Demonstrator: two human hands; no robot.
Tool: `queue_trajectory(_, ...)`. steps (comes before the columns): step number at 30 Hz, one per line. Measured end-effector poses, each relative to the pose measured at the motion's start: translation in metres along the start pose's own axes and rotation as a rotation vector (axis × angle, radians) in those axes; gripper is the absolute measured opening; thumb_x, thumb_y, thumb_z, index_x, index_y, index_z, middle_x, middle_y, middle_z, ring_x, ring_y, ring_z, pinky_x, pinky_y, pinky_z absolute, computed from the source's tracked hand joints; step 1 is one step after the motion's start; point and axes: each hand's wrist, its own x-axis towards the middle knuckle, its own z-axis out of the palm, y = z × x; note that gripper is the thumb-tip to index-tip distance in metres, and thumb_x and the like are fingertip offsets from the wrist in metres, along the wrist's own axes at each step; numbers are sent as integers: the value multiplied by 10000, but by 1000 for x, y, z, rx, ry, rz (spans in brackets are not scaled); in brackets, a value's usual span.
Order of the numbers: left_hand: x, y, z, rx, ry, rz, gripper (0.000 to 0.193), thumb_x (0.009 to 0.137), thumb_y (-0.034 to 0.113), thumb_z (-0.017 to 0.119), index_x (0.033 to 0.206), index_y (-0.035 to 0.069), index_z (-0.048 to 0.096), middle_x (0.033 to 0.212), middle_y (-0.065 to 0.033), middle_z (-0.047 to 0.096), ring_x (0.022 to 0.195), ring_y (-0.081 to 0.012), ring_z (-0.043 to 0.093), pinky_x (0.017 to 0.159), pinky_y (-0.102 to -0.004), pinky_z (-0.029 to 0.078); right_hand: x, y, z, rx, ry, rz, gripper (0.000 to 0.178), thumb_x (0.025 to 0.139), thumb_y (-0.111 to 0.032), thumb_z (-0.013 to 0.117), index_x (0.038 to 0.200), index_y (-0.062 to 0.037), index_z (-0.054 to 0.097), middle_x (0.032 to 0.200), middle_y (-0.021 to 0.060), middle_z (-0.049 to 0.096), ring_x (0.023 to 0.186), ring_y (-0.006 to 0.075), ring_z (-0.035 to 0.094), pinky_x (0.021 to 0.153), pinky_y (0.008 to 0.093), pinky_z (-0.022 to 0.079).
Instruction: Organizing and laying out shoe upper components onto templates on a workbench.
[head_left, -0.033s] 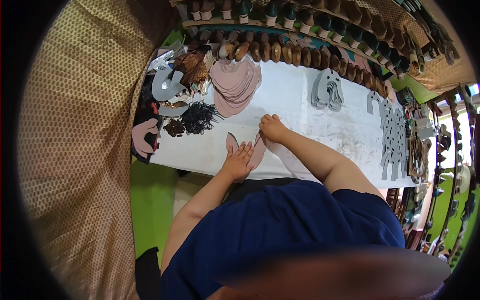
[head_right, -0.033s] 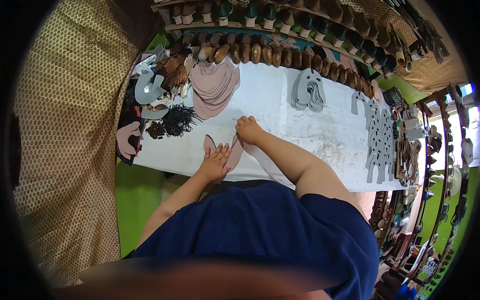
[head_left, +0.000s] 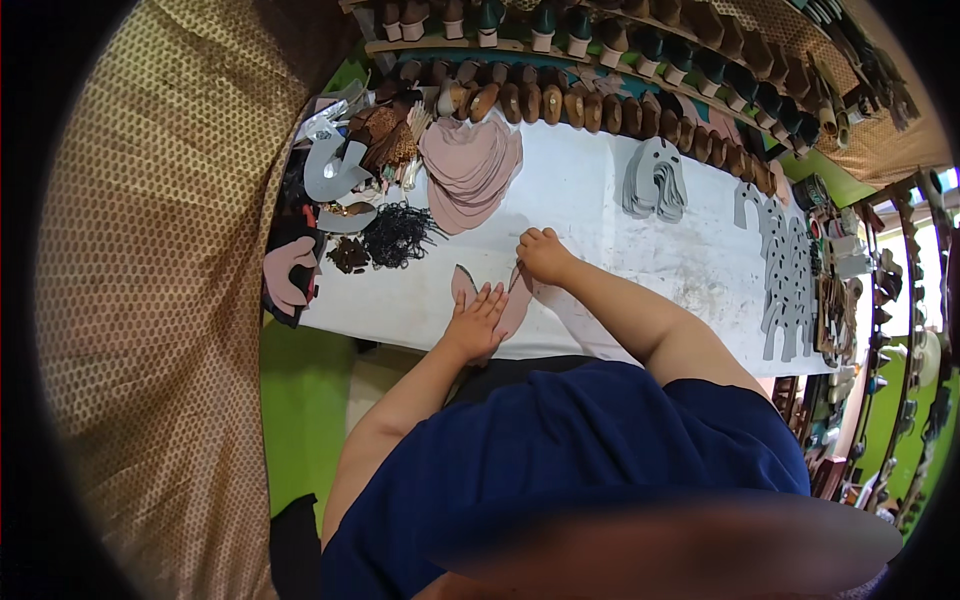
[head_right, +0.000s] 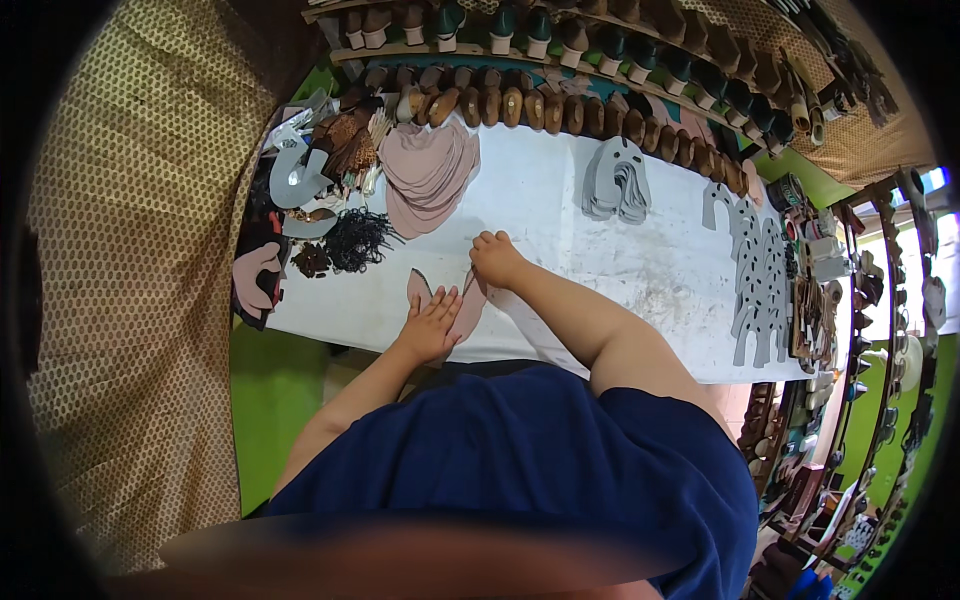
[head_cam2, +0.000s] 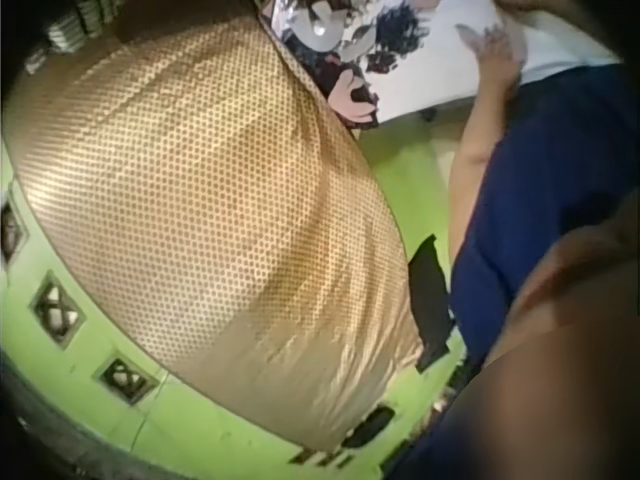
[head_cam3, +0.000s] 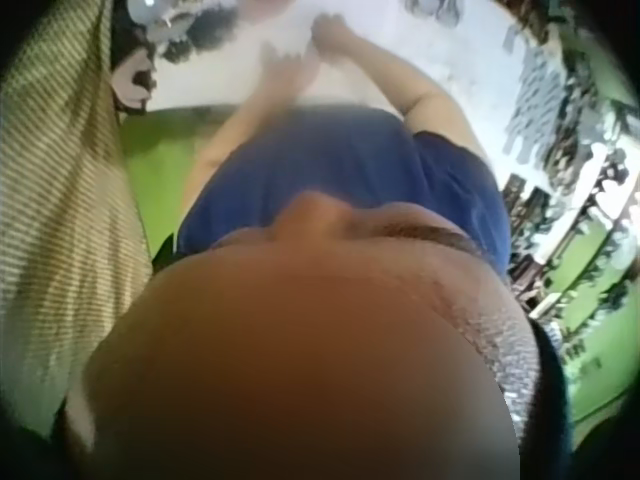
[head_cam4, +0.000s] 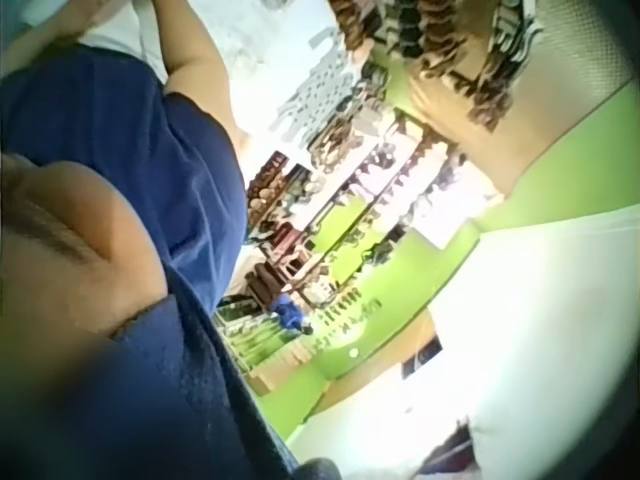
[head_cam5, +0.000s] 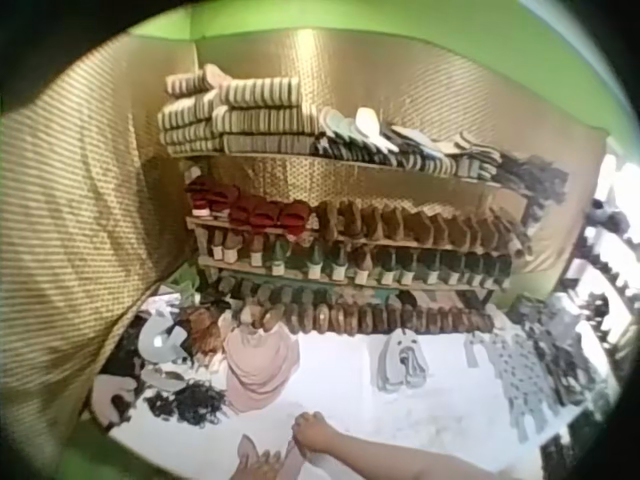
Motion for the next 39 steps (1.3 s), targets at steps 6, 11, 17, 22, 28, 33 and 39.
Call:
queue_trajectory(6,4,1,3,66,26,-31,750,897,391,537,1545,102,294,1638,-86,228,1508,-278,218,1165,-655,72,1,-10,-4,1,-16,32,125,791,-206,647,874,-117,675,982,44,614,1069,235,546,855,397,400)
queue_trajectory(11,-5,-5,-6,-41,130,-98,788,875,431,574,1526,70,314,1634,-133,218,1512,-315,195,1162,-661,47,-26,-11,-2,151,182,66,185,793,-179,641,971,-135,669,981,46,610,1060,238,559,872,413,399)
queue_trajectory(17,-37,-31,-10,-170,239,-558,786,875,439,614,1501,36,362,1643,-217,87,1519,-403,70,1157,-659,42,-66,-30,-8,228,110,-271,190,806,-197,644,994,-168,660,1048,25,628,1111,219,572,893,402,396)
queue_trajectory(22,-30,-28,-21,-222,266,-659,629,890,418,621,1417,86,526,1632,-270,6,1506,-463,6,1152,-660,59,-81,-43,4,145,263,-412,127,823,-228,599,927,-173,645,960,-8,604,1065,175,568,904,384,394)
queue_trajectory(28,-6,-17,-38,-344,238,-805,421,834,404,703,1166,144,693,1646,-228,26,1508,-450,29,1143,-683,58,-82,-58,10,94,244,-364,116,812,-202,590,909,-142,613,960,15,592,988,182,565,889,375,395)
queue_trajectory(33,10,-34,-42,-389,239,-836,232,816,364,731,910,153,749,1648,-173,139,1508,-442,54,1149,-677,71,-71,-81,1,155,178,-310,112,815,-215,589,884,-134,623,925,24,584,950,196,561,873,369,394)
queue_trajectory(39,22,-59,-47,-202,368,-702,454,840,376,691,1219,127,657,1628,-140,233,1513,-391,114,1137,-701,85,-47,-102,-8,158,222,-371,92,795,-216,608,844,-147,646,870,26,597,910,221,581,821,378,416)
